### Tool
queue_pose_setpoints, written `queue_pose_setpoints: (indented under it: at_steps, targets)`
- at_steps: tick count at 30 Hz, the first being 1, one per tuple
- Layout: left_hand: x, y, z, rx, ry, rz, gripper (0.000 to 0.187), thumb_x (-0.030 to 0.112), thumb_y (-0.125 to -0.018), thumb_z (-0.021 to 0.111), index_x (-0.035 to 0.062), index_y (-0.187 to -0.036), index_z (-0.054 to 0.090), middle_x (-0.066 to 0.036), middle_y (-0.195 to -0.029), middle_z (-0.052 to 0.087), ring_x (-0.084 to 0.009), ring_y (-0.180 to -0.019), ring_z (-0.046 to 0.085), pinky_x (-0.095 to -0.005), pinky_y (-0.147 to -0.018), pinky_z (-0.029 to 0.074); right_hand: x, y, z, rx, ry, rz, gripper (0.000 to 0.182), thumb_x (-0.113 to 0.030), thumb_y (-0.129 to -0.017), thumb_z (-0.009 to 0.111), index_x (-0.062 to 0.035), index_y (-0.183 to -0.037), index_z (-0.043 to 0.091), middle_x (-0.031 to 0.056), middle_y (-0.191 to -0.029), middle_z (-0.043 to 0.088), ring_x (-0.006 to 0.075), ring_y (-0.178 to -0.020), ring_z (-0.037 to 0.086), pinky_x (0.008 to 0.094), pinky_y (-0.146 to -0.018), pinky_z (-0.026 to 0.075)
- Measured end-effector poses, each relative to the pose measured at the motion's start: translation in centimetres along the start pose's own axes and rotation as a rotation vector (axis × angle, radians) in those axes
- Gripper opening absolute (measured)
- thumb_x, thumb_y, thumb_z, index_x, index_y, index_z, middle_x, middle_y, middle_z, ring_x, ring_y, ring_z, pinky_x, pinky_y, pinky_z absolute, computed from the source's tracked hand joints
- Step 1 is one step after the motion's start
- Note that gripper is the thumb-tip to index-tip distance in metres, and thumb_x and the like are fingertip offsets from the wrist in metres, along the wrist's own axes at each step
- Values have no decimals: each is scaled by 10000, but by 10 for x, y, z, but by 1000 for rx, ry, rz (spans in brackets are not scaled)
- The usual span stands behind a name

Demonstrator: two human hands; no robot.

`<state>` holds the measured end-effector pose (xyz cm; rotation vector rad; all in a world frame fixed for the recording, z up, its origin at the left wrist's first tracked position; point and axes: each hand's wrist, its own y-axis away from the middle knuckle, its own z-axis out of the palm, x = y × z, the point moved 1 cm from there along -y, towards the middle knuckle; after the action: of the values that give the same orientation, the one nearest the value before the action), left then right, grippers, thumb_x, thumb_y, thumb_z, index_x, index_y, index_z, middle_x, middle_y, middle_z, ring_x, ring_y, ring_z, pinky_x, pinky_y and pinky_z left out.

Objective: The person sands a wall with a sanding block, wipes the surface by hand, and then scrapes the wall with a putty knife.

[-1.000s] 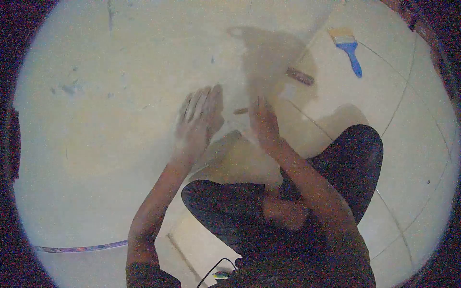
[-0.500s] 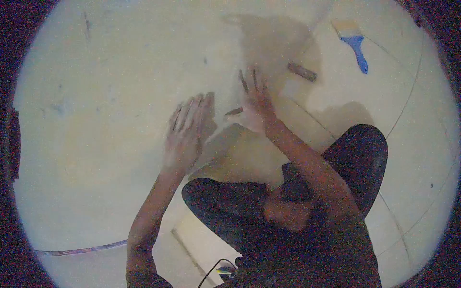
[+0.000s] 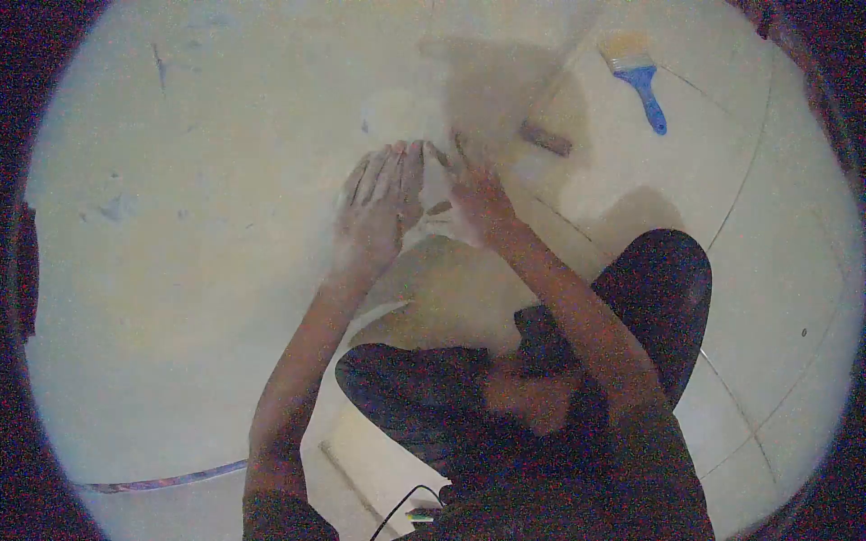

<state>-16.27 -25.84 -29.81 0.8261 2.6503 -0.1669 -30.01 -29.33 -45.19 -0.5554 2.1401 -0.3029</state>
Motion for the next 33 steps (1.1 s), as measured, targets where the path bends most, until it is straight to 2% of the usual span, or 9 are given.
queue_pose_setpoints:
  at_steps: [3, 5, 10, 17, 20, 23, 26, 29, 33]
  targets:
    - [-2, 4, -16, -80, -11, -23, 650, 182, -1004, 485, 76, -1619, 302, -155, -1636, 378, -321, -1522, 334, -480, -1282, 199, 5, 1, -1, -13, -6, -63, 1217, -524, -718, 867, -125, -1654, 199, 293, -1689, 108, 478, -1559, 138, 622, -1245, 175]
    - [-7, 15, -30, -144, -24, -42, 642, 174, -1007, 473, 69, -1617, 303, -154, -1640, 371, -332, -1527, 324, -488, -1282, 197, 5, -7, -14, -58, -56, -6, 1201, -510, -726, 862, -126, -1653, 202, 285, -1693, 104, 465, -1564, 132, 609, -1248, 183]
    - [-33, 54, -65, -268, -140, -62, 615, 179, -1020, 427, 64, -1613, 309, -157, -1644, 364, -337, -1526, 326, -508, -1281, 197, -2, -16, -2, 31, -38, -29, 1196, -479, -718, 867, -131, -1652, 206, 246, -1708, 95, 445, -1569, 139, 596, -1256, 182]
    - [-10, -21, -37, -264, -137, 106, 630, 145, -997, 435, 48, -1608, 319, -160, -1649, 357, -322, -1535, 315, -487, -1288, 191, 4, -14, -16, 12, -73, -28, 1124, -477, -772, 821, -115, -1647, 216, 205, -1718, 103, 425, -1569, 157, 603, -1262, 162]
    - [-7, -50, -19, -228, -120, 159, 661, 123, -966, 468, 33, -1604, 320, -156, -1647, 362, -314, -1533, 318, -476, -1290, 194, 7, -15, 11, 96, 54, -55, 1088, -459, -811, 788, -77, -1643, 201, 164, -1725, 116, 389, -1574, 167, 600, -1267, 148]
    - [1, -62, -12, -205, -115, 164, 675, 113, -955, 480, 18, -1602, 312, -147, -1652, 354, -307, -1535, 312, -471, -1291, 192, 17, -14, 5, 157, 34, -67, 946, -376, -877, 728, -33, -1620, 254, 142, -1718, 171, 355, -1574, 187, 567, -1275, 153]
    - [-6, -45, -31, -242, -119, 130, 660, 113, -980, 465, 14, -1607, 288, -140, -1666, 330, -303, -1548, 286, -472, -1292, 175, 10, -13, -14, 114, -131, -60, 899, -362, -883, 717, -18, -1601, 301, 153, -1702, 223, 345, -1567, 212, 522, -1281, 166]
    - [-9, -4, -55, -328, -181, 42, 644, 119, -1008, 457, 26, -1615, 265, -139, -1672, 317, -299, -1555, 273, -475, -1292, 161, 14, -10, -22, 56, -7, -79, 919, -394, -868, 725, -7, -1593, 314, 160, -1702, 221, 338, -1569, 208, 494, -1282, 181]
    - [-9, 19, -59, -418, -217, -33, 624, 119, -1024, 446, 49, -1619, 273, -145, -1667, 324, -294, -1554, 278, -480, -1287, 164, 26, -12, 11, 136, 52, -50, 981, -407, -829, 749, -5, -1599, 295, 176, -1704, 202, 355, -1570, 202, 498, -1283, 182]
